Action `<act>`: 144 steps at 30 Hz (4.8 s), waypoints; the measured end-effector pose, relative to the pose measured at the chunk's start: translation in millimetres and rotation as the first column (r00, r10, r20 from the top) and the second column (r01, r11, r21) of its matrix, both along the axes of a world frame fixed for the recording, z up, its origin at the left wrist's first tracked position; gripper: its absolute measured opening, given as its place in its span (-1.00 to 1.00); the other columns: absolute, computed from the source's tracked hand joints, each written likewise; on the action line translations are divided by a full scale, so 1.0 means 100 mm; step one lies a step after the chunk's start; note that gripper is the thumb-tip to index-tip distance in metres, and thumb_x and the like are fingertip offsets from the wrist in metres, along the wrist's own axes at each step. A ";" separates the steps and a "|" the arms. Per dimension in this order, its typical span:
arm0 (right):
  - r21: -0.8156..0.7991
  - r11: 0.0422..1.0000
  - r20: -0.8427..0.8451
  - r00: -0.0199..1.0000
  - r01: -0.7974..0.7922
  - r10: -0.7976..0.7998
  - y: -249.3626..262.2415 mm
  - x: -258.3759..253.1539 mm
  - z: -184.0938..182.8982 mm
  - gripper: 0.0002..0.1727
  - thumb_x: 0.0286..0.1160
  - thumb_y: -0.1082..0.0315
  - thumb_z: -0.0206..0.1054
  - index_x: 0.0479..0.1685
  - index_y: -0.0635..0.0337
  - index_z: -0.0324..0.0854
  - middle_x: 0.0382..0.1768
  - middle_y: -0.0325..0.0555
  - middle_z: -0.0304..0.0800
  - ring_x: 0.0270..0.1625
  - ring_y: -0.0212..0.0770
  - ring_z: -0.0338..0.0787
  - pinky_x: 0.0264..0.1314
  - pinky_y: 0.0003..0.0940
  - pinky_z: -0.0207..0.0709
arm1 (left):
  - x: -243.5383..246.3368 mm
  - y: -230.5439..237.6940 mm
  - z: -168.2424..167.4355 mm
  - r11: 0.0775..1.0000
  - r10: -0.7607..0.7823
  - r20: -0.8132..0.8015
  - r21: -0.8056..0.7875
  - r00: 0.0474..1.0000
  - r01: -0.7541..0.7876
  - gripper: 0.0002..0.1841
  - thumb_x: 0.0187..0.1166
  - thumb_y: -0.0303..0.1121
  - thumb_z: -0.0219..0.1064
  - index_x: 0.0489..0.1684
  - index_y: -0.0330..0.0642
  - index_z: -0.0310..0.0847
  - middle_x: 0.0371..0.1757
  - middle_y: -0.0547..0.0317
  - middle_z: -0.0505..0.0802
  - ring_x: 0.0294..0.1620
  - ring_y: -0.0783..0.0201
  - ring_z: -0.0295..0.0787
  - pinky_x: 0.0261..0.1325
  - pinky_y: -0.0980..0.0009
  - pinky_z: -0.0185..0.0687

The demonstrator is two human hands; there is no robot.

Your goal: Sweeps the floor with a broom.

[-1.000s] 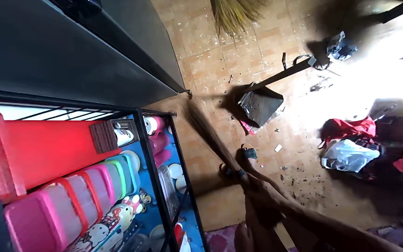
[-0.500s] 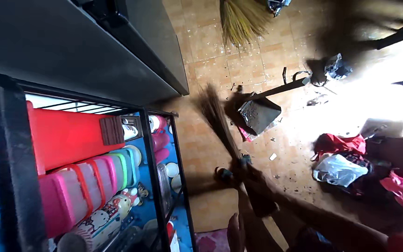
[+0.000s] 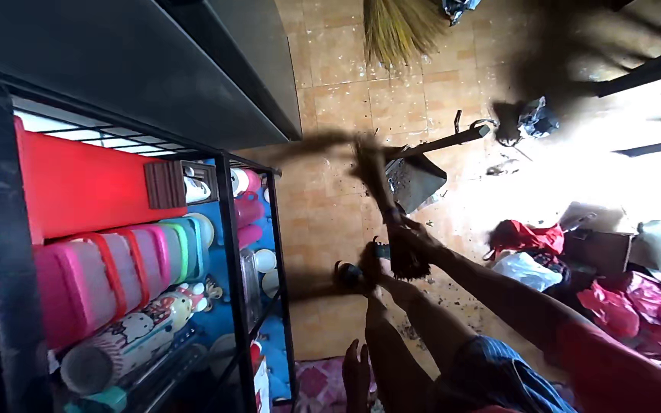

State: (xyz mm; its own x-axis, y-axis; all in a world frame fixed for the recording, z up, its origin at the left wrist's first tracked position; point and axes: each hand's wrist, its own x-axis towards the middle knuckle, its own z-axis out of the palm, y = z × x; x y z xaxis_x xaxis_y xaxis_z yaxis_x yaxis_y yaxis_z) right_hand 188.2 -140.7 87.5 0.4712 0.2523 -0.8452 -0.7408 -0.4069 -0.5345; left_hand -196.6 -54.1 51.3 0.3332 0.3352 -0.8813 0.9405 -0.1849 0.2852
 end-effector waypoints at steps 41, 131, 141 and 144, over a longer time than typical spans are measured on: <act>0.379 0.911 -0.512 0.857 0.163 0.060 0.29 -2.78 1.82 -0.48 0.92 0.00 -0.25 -0.01 0.06 0.63 -0.29 -0.19 0.85 -0.22 -0.35 0.85 -0.14 -0.35 0.78 | -0.31 -0.07 2.03 0.938 0.064 0.948 0.050 0.312 -0.343 -0.07 0.19 -0.11 0.71 0.53 -0.53 0.40 0.52 -0.26 0.65 0.63 0.15 0.52 0.76 0.15 0.34; -0.124 -0.988 -0.287 -0.949 -0.096 0.128 0.82 -5.89 0.68 -0.42 0.59 -0.01 0.37 0.32 0.32 0.65 0.28 0.35 0.71 0.36 0.32 0.68 0.36 0.44 0.43 | -3.83 -3.10 0.58 0.105 0.992 -0.059 -0.116 0.112 -0.988 -0.37 0.81 -0.06 0.14 0.73 -0.31 0.30 0.55 -0.34 0.63 0.56 -0.19 0.60 0.65 -0.08 0.39; -0.200 -0.980 0.007 -1.000 -0.017 0.016 1.58 -6.16 1.10 -0.35 0.57 0.06 0.44 0.67 -0.06 0.48 0.26 0.26 0.77 0.29 0.31 0.75 0.36 0.43 0.48 | -3.64 -3.45 0.65 -0.117 0.991 -0.076 -0.032 -0.114 -0.993 -0.41 0.82 -0.12 0.15 0.70 -0.36 0.32 0.53 -0.39 0.63 0.54 -0.23 0.61 0.64 -0.09 0.40; -0.292 -0.946 0.055 -0.990 -0.143 0.132 1.14 -6.27 0.30 -0.41 0.52 0.06 0.46 0.50 0.14 0.59 0.24 0.29 0.77 0.30 0.32 0.74 0.33 0.43 0.51 | -3.33 -3.48 0.71 -0.239 0.970 -0.032 0.000 -0.239 -0.971 -0.42 0.82 -0.14 0.17 0.69 -0.35 0.34 0.54 -0.36 0.63 0.53 -0.18 0.63 0.62 -0.04 0.45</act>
State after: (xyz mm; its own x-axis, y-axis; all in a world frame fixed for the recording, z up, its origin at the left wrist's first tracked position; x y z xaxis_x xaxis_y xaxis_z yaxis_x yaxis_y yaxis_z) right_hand -438.5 -27.0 117.7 -0.5141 0.0743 -0.8545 0.7837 0.4455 -0.4328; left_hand -529.1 -401.7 122.0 -0.3981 0.2160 -0.8915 -0.0477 0.9657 0.2553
